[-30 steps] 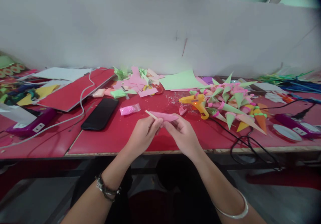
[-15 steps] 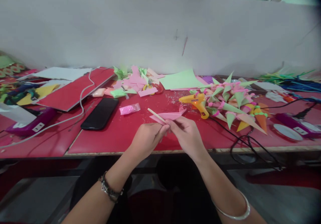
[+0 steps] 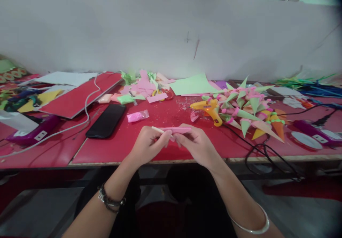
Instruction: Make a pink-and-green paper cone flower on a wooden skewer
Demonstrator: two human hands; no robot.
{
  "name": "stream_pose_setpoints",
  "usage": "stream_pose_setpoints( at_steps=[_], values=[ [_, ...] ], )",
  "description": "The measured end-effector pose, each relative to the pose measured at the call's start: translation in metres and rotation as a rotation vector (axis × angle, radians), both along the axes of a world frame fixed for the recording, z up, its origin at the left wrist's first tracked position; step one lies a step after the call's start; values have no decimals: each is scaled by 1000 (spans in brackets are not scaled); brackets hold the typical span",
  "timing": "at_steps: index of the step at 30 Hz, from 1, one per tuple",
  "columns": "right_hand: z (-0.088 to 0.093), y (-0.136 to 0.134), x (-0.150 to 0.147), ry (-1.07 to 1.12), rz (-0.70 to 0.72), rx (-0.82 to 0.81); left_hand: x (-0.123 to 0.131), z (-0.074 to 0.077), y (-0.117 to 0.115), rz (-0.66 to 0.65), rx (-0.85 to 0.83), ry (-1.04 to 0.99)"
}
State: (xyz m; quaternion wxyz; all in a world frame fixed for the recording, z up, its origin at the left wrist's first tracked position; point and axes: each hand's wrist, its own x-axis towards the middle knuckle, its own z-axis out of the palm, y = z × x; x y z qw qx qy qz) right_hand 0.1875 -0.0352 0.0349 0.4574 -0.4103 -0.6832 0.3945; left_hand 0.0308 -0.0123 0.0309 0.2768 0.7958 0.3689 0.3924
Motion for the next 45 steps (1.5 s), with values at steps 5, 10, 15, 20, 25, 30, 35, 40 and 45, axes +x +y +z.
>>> stream_pose_setpoints(
  at_steps=[5,10,15,20,25,30,35,40,45],
  values=[
    [3,-1,2,-12,150,-60,-7,3,-1,-170,-54,-64],
    [3,0,4,-18,223,-128,-10,8,1,-239,16,-8],
    [-2,0,-3,-79,95,-46,-5,3,3,-49,-3,-51],
    [-8,-4,-13,-316,-169,228,4,-2,3,108,-90,-120],
    [-10,-5,-14,-622,-282,341,6,-2,3,154,-222,-109],
    [-8,-4,-14,-645,-227,295,3,-1,5,160,-260,-55],
    [-10,-3,-16,-739,-245,284,-1,0,7,133,-267,-37],
    [-15,-1,-20,-871,-319,340,-2,-5,11,102,-400,-123],
    [-8,-1,-17,-601,-213,200,-3,-5,10,100,-373,-96]
  ],
)
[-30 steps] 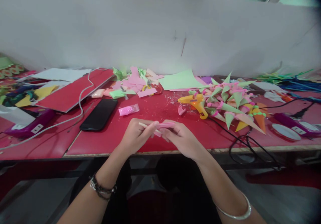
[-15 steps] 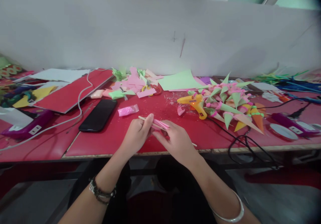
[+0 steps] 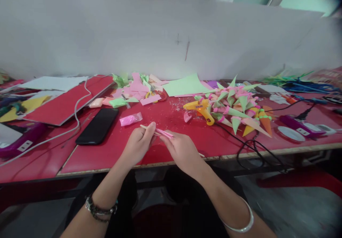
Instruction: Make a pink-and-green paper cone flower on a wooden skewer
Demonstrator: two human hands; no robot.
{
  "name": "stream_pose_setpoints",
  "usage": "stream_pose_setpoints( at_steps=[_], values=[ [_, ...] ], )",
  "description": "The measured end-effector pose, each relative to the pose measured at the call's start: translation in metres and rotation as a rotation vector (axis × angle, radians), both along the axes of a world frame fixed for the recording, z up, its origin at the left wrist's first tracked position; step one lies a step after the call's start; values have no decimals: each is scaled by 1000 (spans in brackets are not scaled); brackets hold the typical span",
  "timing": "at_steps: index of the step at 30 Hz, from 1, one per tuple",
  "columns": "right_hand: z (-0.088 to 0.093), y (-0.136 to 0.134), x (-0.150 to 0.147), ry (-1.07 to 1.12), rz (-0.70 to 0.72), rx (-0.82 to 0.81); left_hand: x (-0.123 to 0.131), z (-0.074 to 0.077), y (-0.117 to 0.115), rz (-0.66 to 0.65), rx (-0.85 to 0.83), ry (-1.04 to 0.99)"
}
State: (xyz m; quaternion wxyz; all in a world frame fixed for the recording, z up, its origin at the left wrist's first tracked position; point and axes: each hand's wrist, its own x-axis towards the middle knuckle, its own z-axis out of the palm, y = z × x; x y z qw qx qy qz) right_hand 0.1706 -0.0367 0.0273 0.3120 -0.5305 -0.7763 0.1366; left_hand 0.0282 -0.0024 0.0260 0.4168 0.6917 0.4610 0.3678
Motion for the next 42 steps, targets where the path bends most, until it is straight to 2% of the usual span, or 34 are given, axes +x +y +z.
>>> stream_pose_setpoints(
  at_steps=[3,6,8,10,16,23,27,31,33,36,39,42],
  values=[
    [5,-1,6,296,141,-119,-2,6,-2,-101,114,50],
    [6,-2,11,528,259,-322,-4,10,-3,-217,226,89],
    [6,-2,13,592,309,-420,-4,10,-3,-253,264,94],
    [8,-2,15,574,333,-424,-3,9,-3,-249,254,83],
    [13,-4,13,298,268,-162,1,0,-3,-177,141,11],
    [2,-1,2,-42,66,94,6,-6,-2,3,48,-73],
    [-5,-1,2,-143,-3,247,7,-4,-3,22,46,-73],
    [-7,-2,5,-237,5,347,7,2,-7,-39,5,-86],
    [-4,-2,5,-219,26,319,7,5,-8,-91,1,-112],
    [4,-2,7,-4,116,161,4,9,-9,-132,36,-117],
    [9,-1,11,282,230,-43,1,11,-7,-92,87,-45],
    [9,1,15,426,324,-200,0,12,-5,-52,135,72]
  ],
)
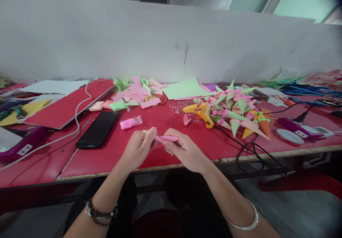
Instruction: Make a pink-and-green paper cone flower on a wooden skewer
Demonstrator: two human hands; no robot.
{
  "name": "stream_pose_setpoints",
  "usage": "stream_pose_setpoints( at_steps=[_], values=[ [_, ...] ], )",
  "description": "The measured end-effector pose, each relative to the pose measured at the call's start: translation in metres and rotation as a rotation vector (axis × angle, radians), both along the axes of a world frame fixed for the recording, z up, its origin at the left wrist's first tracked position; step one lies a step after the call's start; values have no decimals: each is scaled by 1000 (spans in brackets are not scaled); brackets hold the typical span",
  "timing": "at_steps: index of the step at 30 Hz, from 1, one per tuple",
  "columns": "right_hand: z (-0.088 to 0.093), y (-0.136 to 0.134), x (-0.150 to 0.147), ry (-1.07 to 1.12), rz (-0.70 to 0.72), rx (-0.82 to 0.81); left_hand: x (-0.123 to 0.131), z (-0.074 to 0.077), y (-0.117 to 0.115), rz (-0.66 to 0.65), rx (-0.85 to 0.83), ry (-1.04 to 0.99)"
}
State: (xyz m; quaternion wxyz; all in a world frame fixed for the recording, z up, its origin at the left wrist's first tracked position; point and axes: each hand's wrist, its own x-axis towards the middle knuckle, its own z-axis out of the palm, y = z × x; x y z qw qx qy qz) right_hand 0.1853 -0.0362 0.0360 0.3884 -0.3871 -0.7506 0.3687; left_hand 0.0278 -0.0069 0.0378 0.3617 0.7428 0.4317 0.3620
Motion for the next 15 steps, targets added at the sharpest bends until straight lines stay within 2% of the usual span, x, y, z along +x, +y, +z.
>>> stream_pose_setpoints(
  at_steps=[3,7,11,13,15],
  values=[
    [-3,0,0,-97,-51,38,0,-1,2,27,-1,53],
    [-10,-2,-7,-549,-297,340,2,-2,4,77,-93,56],
    [-16,-4,-14,-867,-403,602,3,-4,5,109,-200,15],
    [-17,-4,-17,-893,-408,618,3,-4,5,116,-245,-16],
    [-16,-3,-17,-815,-399,530,3,-5,6,116,-260,-22]
  ],
)
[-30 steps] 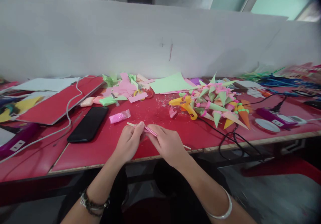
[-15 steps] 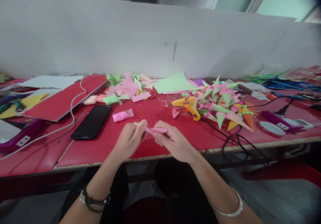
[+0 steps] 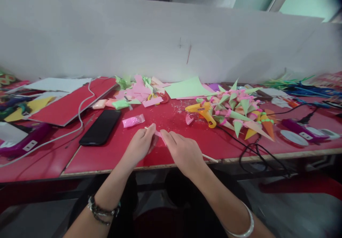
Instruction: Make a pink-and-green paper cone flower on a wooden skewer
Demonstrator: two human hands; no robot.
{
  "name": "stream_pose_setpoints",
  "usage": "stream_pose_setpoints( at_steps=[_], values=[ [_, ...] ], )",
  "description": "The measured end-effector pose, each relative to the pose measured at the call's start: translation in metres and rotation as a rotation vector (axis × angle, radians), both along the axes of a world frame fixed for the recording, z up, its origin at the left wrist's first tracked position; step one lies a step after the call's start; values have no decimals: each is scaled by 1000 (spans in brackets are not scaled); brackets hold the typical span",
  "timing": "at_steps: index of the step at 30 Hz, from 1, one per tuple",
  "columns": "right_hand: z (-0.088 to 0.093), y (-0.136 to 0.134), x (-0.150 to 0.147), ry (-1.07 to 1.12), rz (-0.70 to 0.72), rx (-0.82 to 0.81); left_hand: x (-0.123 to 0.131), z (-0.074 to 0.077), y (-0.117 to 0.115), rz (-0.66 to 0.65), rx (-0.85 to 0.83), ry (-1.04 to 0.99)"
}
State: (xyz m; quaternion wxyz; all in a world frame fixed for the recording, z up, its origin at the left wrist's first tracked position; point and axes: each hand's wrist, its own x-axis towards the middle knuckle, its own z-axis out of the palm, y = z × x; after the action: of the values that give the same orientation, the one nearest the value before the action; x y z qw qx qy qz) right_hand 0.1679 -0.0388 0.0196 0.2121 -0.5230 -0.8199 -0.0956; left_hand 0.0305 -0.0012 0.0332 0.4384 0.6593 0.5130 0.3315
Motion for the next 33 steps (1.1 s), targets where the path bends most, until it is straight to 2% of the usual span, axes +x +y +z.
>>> stream_pose_setpoints(
  at_steps=[3,6,8,9,10,12,15,17,19,21,24,26,28,30,33],
  values=[
    [5,3,5,339,77,-234,-1,1,0,-23,71,-9],
    [14,4,14,707,279,-574,-4,4,-2,-129,200,-24],
    [18,3,19,835,406,-775,-6,6,-3,-218,281,16],
    [19,2,20,855,438,-825,-7,7,-3,-244,308,46],
    [19,2,20,845,438,-824,-7,7,-4,-244,325,73],
    [18,1,18,730,331,-678,-6,7,-3,-191,316,98],
    [13,1,10,343,50,-403,-2,3,-3,-74,229,91],
    [10,1,5,78,-68,-296,0,0,-2,-34,136,67],
    [8,2,2,-85,-100,-216,1,-3,-2,-42,-8,-11],
    [8,2,1,-140,-95,-181,1,-3,-2,-96,-154,-137],
    [8,2,4,-50,-80,-253,0,-1,-1,-165,-225,-209],
    [10,3,7,125,-30,-345,-2,1,-1,-147,-144,-126],
    [12,2,11,358,87,-446,-5,3,0,-147,10,-54],
    [15,0,13,576,255,-599,-9,6,0,-222,153,-42],
    [18,-3,14,742,436,-818,-15,9,-1,-320,219,-21]
  ],
)
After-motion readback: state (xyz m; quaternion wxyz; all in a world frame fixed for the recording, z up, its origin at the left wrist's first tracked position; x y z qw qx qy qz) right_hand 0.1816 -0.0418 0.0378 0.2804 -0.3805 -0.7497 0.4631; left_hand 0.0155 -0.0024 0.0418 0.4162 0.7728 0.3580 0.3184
